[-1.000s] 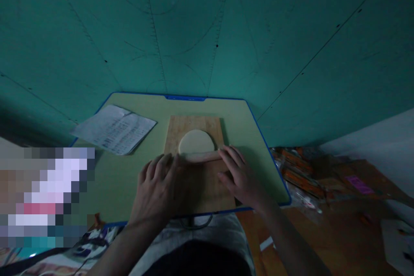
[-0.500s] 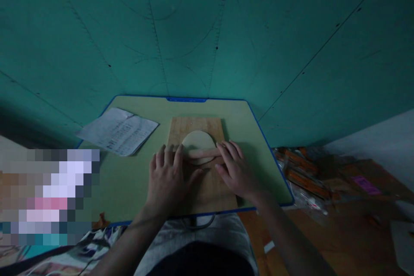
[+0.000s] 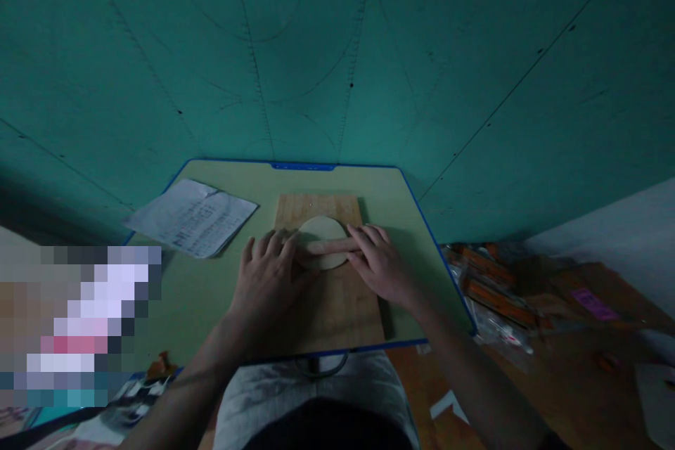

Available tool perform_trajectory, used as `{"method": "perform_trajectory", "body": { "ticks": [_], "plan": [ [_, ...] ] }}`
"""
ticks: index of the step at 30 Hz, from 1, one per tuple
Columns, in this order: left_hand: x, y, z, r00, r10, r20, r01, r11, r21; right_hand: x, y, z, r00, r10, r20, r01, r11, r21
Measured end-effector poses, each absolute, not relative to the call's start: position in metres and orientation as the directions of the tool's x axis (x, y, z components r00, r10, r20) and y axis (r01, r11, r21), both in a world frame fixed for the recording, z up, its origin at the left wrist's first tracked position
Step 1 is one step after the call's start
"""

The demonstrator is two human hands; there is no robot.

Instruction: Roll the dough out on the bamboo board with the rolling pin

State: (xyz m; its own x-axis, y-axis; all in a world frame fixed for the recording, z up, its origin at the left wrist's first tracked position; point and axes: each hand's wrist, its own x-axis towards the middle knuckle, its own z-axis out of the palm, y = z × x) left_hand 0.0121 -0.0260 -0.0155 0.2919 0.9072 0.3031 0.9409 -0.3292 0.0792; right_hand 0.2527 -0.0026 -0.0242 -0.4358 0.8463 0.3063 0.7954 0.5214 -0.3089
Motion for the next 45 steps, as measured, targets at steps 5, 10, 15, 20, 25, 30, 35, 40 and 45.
{"method": "perform_trajectory", "body": {
  "ticks": [5, 10, 15, 20, 25, 30, 35, 40, 45],
  "plan": [
    [-0.005, -0.018, -0.023, 0.365, 0.872, 0.328, 0.903, -0.417, 0.102, 0.25, -0.008, -0.022, -0.425, 0.86, 0.283, 0.819, 0.498, -0.285],
    [0.0, -0.019, -0.026, 0.367, 0.86, 0.356, 0.899, -0.426, 0.103, 0.245, -0.041, -0.018, -0.382, 0.895, 0.233, 0.863, 0.435, -0.258],
    [0.004, -0.003, -0.025, 0.421, 0.848, 0.323, 0.881, -0.466, 0.075, 0.248, -0.065, -0.02, -0.39, 0.881, 0.267, 0.868, 0.449, -0.212],
    [0.026, 0.047, -0.02, 0.439, 0.848, 0.298, 0.885, -0.465, 0.02, 0.257, -0.033, -0.025, -0.31, 0.911, 0.273, 0.912, 0.366, -0.186],
    [0.062, 0.093, -0.01, 0.393, 0.868, 0.304, 0.905, -0.423, 0.038, 0.264, 0.0, -0.023, -0.119, 0.956, 0.268, 0.95, 0.188, -0.25],
    [0.043, 0.093, -0.021, 0.435, 0.843, 0.315, 0.868, -0.485, 0.1, 0.237, -0.04, -0.021, -0.215, 0.95, 0.227, 0.876, 0.291, -0.385],
    [0.011, 0.082, -0.027, 0.461, 0.857, 0.231, 0.854, -0.499, 0.147, 0.2, -0.087, -0.018, -0.434, 0.853, 0.289, 0.778, 0.517, -0.358],
    [0.058, 0.09, -0.008, 0.44, 0.883, 0.164, 0.871, -0.464, 0.159, 0.218, -0.08, -0.02, -0.393, 0.871, 0.294, 0.804, 0.481, -0.349],
    [0.125, 0.1, 0.005, 0.537, 0.828, 0.161, 0.808, -0.56, 0.186, 0.251, -0.079, -0.035, -0.308, 0.891, 0.334, 0.868, 0.406, -0.284]
  ]
}}
